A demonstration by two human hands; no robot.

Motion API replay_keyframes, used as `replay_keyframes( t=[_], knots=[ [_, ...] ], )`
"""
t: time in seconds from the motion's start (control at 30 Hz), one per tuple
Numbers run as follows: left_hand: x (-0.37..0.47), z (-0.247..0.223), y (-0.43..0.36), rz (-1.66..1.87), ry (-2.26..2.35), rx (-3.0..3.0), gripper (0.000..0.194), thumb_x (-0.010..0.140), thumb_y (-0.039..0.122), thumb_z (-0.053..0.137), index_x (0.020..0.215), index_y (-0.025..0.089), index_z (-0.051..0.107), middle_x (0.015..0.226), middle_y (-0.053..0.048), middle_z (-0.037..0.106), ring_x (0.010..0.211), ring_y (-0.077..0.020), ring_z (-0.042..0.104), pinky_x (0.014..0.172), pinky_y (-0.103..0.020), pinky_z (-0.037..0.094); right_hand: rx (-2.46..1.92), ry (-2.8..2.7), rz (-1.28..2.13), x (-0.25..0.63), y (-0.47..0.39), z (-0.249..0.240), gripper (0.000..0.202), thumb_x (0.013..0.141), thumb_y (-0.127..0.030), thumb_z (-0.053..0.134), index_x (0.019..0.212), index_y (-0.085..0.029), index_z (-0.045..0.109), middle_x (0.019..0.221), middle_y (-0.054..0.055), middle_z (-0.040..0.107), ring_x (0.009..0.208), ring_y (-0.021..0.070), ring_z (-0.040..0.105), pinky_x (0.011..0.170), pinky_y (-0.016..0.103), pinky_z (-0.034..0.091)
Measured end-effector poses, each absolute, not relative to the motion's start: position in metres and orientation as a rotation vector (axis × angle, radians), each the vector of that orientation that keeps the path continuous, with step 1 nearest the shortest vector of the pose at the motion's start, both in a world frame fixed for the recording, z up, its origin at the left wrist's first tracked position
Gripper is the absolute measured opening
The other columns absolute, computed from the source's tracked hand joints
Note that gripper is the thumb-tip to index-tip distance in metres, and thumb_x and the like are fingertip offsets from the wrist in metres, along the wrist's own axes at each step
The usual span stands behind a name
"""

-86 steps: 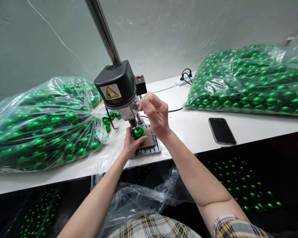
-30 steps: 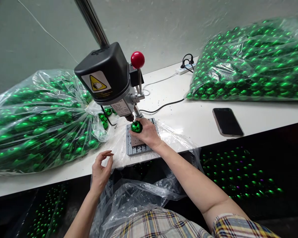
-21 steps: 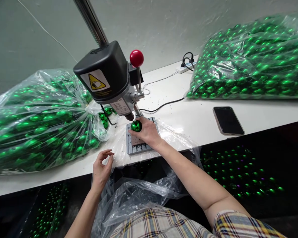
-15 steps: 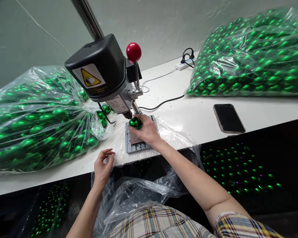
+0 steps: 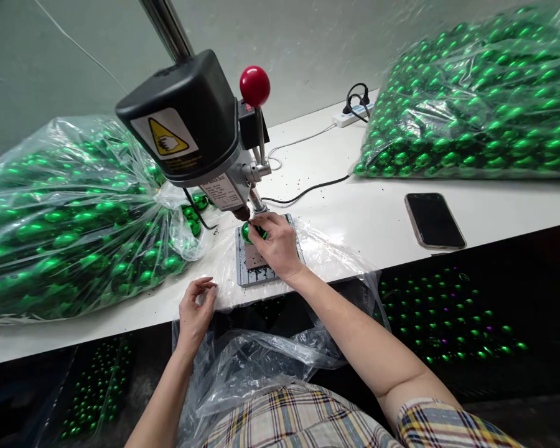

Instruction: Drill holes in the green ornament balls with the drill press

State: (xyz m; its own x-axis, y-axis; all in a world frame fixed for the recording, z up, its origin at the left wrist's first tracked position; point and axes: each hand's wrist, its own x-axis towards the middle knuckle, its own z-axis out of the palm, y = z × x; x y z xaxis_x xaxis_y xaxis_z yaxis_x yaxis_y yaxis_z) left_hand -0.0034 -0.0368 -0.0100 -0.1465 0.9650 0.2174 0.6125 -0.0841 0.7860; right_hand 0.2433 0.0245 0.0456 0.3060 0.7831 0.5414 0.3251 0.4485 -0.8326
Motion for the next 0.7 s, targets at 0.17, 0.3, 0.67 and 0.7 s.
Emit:
replay_keyframes(
  t=[0.17,0.3,0.67,0.7],
  knots=[
    [-0.003,-0.009,-0.037,1.102,1.782,1.692,0.027,0.082,0.038,0.062,0.102,0.021,0.067,0.094,-0.006,0.071,0.096,-0.0233,0.065,0.092,-0.038,0.049,-1.138,-1.316,0.523,0.247,0.027,0.038,0.022,0.083,-0.032,0.071,0.103,-0.024,0.073,0.107,0.005,0.077,0.099,0.022,0.073,0.088,0.04,0.061],
    [-0.004,-0.011,-0.036,1.095,1.789,1.709,0.027,0.082,0.038,0.061,0.103,0.021,0.067,0.093,-0.006,0.071,0.096,-0.0237,0.065,0.093,-0.039,0.048,-1.161,-1.343,0.56,0.249,0.03,0.029,0.043,0.079,-0.045,0.077,0.114,-0.022,0.068,0.106,0.006,0.075,0.091,0.0211,0.073,0.077,0.037,0.062],
    [0.013,0.022,-0.027,1.111,1.756,2.06,0.023,0.085,0.026,0.056,0.105,0.021,0.067,0.096,-0.007,0.072,0.102,-0.0258,0.062,0.094,-0.041,0.046,-1.208,-1.373,0.262,0.244,0.04,0.025,0.032,0.075,-0.042,0.072,0.093,-0.021,0.057,0.097,0.009,0.061,0.089,0.0242,0.064,0.077,0.039,0.056],
    [0.017,0.026,-0.026,1.12,1.741,2.071,0.023,0.085,0.025,0.055,0.105,0.021,0.066,0.095,-0.007,0.072,0.102,-0.0257,0.062,0.095,-0.041,0.046,-1.212,-1.374,0.251,0.243,0.04,0.025,0.031,0.074,-0.042,0.072,0.092,-0.021,0.057,0.096,0.009,0.061,0.09,0.0244,0.064,0.077,0.039,0.056]
  ],
)
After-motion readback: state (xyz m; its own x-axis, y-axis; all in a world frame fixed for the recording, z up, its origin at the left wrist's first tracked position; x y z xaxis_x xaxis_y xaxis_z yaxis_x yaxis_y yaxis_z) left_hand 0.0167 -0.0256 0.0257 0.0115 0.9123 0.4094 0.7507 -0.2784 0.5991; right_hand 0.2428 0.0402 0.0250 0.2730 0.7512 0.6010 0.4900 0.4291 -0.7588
